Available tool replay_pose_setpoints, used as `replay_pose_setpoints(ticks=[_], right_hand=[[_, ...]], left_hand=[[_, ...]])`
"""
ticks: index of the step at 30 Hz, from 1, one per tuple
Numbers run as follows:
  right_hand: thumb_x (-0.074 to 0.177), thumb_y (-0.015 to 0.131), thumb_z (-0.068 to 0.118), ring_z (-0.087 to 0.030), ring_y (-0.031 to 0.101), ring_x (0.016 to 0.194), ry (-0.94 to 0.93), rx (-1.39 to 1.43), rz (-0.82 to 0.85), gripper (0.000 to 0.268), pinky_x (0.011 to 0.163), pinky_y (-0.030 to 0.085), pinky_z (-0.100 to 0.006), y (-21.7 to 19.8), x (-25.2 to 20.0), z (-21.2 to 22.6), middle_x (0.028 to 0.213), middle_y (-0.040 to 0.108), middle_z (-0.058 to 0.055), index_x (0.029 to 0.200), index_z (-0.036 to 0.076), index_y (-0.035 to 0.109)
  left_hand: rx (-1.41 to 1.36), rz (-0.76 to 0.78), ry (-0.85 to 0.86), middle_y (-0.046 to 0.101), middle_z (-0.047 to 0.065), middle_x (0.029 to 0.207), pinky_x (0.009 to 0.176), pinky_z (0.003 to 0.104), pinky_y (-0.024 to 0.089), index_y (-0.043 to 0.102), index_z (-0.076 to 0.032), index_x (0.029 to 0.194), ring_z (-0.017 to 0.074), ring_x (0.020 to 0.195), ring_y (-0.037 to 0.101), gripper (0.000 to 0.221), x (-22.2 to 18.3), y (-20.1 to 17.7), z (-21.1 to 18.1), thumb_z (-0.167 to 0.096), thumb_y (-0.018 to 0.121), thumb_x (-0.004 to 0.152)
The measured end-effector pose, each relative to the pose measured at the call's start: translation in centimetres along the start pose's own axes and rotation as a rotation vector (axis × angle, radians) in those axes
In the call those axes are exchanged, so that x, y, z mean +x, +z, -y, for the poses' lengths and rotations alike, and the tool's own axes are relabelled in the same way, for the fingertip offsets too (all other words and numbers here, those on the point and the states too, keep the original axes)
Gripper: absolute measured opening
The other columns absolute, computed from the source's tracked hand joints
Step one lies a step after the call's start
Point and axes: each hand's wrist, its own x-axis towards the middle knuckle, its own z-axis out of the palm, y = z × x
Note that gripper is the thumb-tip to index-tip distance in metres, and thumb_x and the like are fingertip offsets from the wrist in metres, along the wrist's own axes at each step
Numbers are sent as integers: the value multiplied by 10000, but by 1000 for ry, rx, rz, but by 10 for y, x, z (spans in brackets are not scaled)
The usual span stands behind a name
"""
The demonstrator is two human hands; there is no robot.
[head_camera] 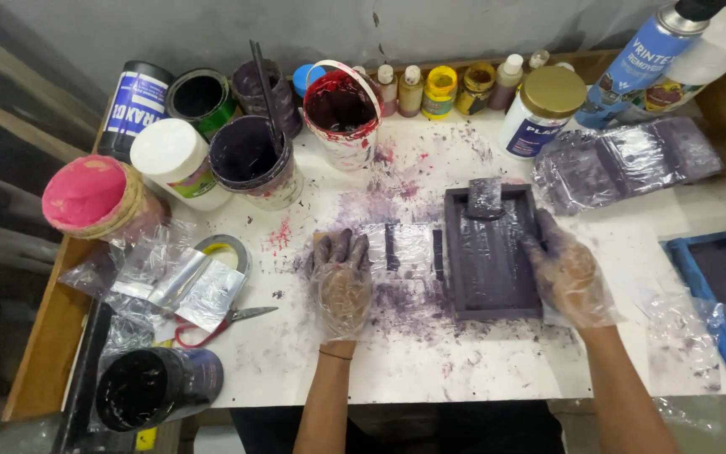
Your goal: A person is cleaning and preparing a rectangular mold on a workbench in a print shop, likely as part of restarting a printing process.
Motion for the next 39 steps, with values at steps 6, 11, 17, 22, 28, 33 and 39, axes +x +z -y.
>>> replay_pose_setpoints(ticks=[6, 11, 17, 22, 28, 33, 39], right_hand=[[1013, 518, 268, -445, 596, 1218, 17, 4, 26, 543, 1023, 497, -552, 18, 22, -26, 1295, 638, -298, 1523, 84, 482], [1022, 521, 267, -441, 580, 1241, 26, -10, 37, 546, 1038, 490, -551, 26, 32, -31, 1329, 621, -293, 1534, 84, 467], [1022, 537, 325, -419, 558, 1271, 60, -1, 9, 555, 1072, 460, -551, 22, 16, -27, 1363, 605, -263, 1534, 128, 459], [1036, 536, 337, -386, 570, 1263, 126, 145, 5, 520, 1071, 459, -537, 7, -6, 1, 1351, 618, -229, 1517, 145, 491], [1025, 546, 395, -416, 637, 1143, -8, 1, -76, 484, 962, 524, -527, 15, 23, -17, 1196, 682, -238, 1454, 172, 576], [1051, 406, 565, -454, 663, 1036, -605, -181, -246, 633, 764, 572, -493, 35, 79, -33, 1090, 671, -281, 1481, 135, 583], [909, 666, 60, -188, 592, 708, -556, -692, 201, 712, 576, 538, -276, 38, 119, -4, 887, 642, -72, 1544, 235, 395]], left_hand=[[1362, -127, 291, 702, -33, 1300, 1036, 484, 445, 708, -437, 1193, 285, 1304, 559, 293, -2, 5, -28, -370, 653, 913], [1305, -174, 317, 725, -23, 1257, 1032, 461, 451, 733, -407, 1166, 276, 1258, 595, 255, 2, 5, -2, -355, 648, 931], [1295, -178, 300, 724, -25, 1259, 1033, 475, 448, 737, -402, 1157, 287, 1255, 598, 249, 7, -4, 29, -355, 624, 940], [1311, -201, 306, 725, -41, 1252, 1030, 474, 453, 726, -422, 1162, 267, 1246, 608, 255, 4, 0, 4, -363, 610, 943], [1085, -362, 379, 739, 33, 1217, 1006, 398, 483, 724, -300, 1259, 242, 1151, 665, 304, 8, 11, -28, -241, 569, 1003], [991, -323, 526, 730, -12, 1193, 1100, 423, 378, 697, -279, 1264, 202, 1212, 603, 330, -10, 53, -18, -200, 676, 944], [400, 771, -636, 241, -53, 1676, 1278, 357, 82, 226, -255, 1559, 150, 1579, 178, 832, -55, 120, -56, -678, 267, 843]])
